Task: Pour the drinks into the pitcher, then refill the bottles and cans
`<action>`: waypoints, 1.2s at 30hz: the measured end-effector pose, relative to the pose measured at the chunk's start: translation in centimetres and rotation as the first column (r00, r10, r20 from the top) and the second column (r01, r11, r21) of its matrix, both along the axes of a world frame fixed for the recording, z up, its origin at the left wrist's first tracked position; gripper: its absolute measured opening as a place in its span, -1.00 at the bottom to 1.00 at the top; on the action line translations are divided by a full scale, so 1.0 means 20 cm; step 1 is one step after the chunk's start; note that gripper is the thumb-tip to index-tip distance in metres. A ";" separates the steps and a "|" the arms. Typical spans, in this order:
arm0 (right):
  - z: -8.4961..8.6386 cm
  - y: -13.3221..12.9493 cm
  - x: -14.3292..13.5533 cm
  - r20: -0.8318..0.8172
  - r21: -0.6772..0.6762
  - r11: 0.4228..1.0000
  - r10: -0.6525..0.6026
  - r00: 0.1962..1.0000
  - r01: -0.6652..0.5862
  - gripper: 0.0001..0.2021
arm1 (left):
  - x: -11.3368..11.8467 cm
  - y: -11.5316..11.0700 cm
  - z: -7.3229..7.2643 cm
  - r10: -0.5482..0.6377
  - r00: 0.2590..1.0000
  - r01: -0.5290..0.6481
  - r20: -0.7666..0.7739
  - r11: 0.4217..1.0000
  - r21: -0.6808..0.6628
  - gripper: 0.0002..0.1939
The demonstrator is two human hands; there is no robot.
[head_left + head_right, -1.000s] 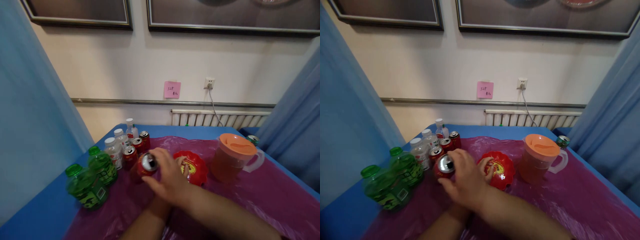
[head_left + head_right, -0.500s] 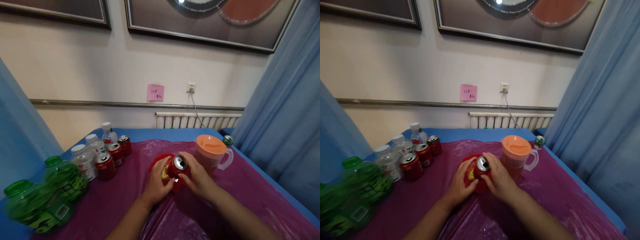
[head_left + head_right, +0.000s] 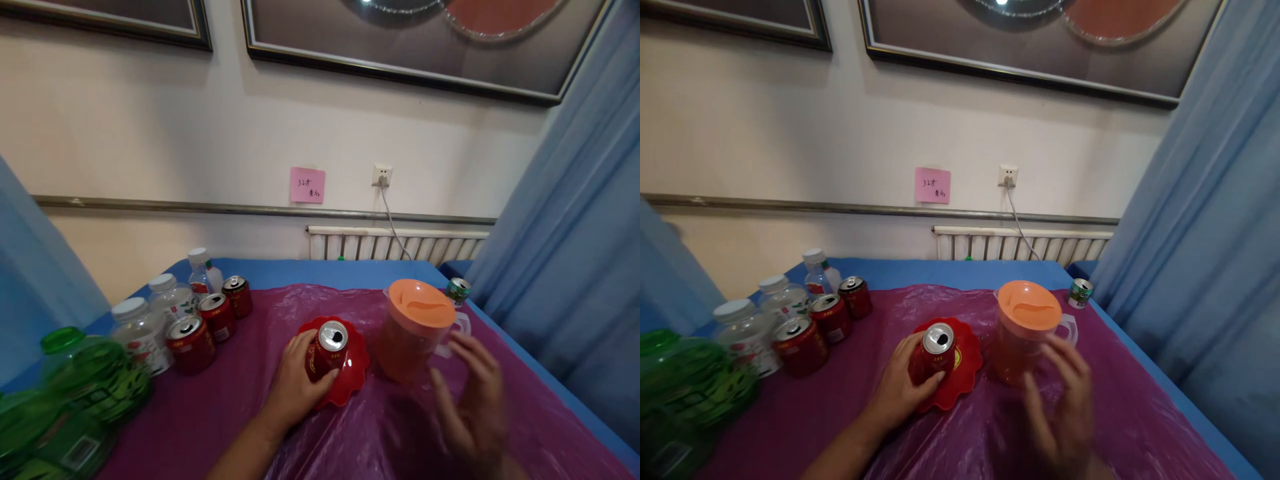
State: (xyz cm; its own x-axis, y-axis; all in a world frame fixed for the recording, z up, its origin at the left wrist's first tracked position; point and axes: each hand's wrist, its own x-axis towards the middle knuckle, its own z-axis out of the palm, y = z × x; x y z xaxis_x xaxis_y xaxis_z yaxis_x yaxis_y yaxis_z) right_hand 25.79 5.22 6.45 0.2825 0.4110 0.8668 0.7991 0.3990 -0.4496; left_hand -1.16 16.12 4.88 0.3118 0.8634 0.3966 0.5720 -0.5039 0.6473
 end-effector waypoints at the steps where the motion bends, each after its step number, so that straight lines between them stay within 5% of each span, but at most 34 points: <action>1: -0.01 0.02 0.08 -0.075 0.049 0.994 -0.092 0.993 0.096 -0.44 | 0.00 0.01 -0.01 0.016 1.000 -0.016 -0.006 1.000 -0.012 -0.37; 4: -0.03 0.10 0.28 -0.333 -0.083 0.986 -0.166 0.928 0.146 -0.40 | 0.01 0.02 -0.03 0.059 0.998 -0.060 -0.026 0.998 -0.024 -0.38; 8: -0.07 0.20 0.41 -0.608 -0.300 0.935 -0.036 0.793 -0.188 -0.55 | 0.02 0.03 -0.03 0.108 0.994 -0.108 -0.028 0.994 -0.017 -0.39; 13: -0.09 0.28 0.41 -0.779 -0.155 0.923 0.105 0.618 -0.353 -0.52 | 0.02 0.02 0.00 0.121 0.992 -0.121 -0.020 0.993 0.013 -0.44; 18: -0.08 0.30 0.36 -0.795 -0.121 0.920 0.134 0.591 -0.372 -0.50 | 0.02 0.01 0.00 0.118 0.993 -0.117 -0.016 0.992 0.037 -0.46; 24: 0.01 0.29 0.33 -0.748 -0.216 0.923 0.053 0.661 -0.319 -0.53 | 0.02 0.00 -0.01 0.120 0.993 -0.120 -0.011 0.992 0.028 -0.43; 30: 0.21 0.26 0.33 -0.519 -0.386 0.887 0.018 0.855 -0.252 -0.49 | 0.02 -0.02 -0.01 0.102 0.995 -0.102 0.007 0.995 0.006 -0.43; 36: 0.38 0.23 0.27 -0.424 -0.454 0.855 0.040 0.905 -0.251 -0.50 | 0.02 -0.02 -0.02 0.088 0.996 -0.088 -0.002 0.996 0.003 -0.43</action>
